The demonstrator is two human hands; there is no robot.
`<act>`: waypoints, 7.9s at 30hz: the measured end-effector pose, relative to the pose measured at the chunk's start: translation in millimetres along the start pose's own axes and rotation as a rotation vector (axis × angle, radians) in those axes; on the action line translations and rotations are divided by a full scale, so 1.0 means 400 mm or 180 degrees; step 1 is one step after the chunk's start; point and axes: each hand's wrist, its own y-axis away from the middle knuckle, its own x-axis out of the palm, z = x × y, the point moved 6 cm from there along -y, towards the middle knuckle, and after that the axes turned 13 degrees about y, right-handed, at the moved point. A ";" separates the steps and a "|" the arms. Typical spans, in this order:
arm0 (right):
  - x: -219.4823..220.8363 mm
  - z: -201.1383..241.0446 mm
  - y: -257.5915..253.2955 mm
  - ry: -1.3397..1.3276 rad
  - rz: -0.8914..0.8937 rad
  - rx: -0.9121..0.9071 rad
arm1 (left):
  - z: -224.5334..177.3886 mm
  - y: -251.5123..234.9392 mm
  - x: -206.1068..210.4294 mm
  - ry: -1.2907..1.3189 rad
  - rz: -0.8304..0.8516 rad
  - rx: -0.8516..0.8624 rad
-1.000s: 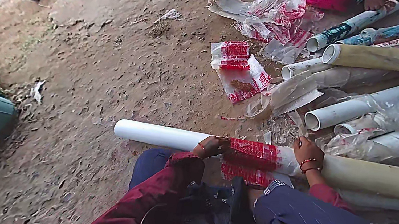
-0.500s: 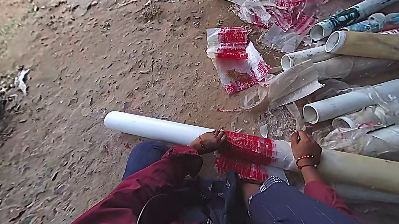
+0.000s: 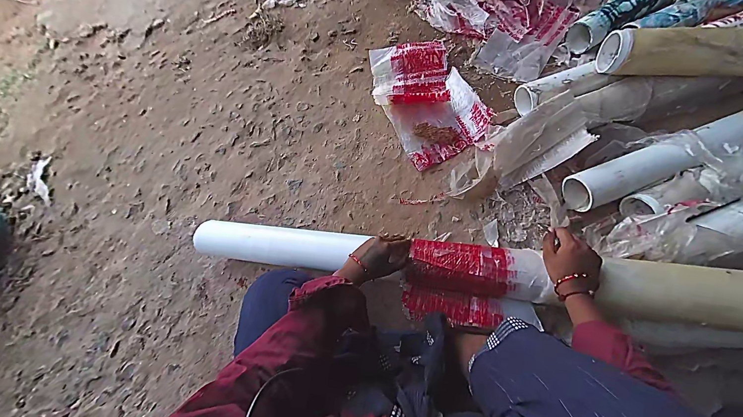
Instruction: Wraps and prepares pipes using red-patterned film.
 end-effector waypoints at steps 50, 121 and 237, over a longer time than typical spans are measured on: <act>-0.088 0.120 -0.111 0.0709 0.2000 -0.0741 | 0.192 0.129 0.005 -0.0635 0.0038 -0.2131; 0.049 0.148 0.015 -0.0189 0.0679 0.0491 | -0.034 -0.012 0.016 -0.0382 0.0845 -0.0815; 0.034 -0.082 -0.059 -0.1156 0.0019 0.0260 | -0.214 -0.221 0.215 -0.0481 0.0640 0.0407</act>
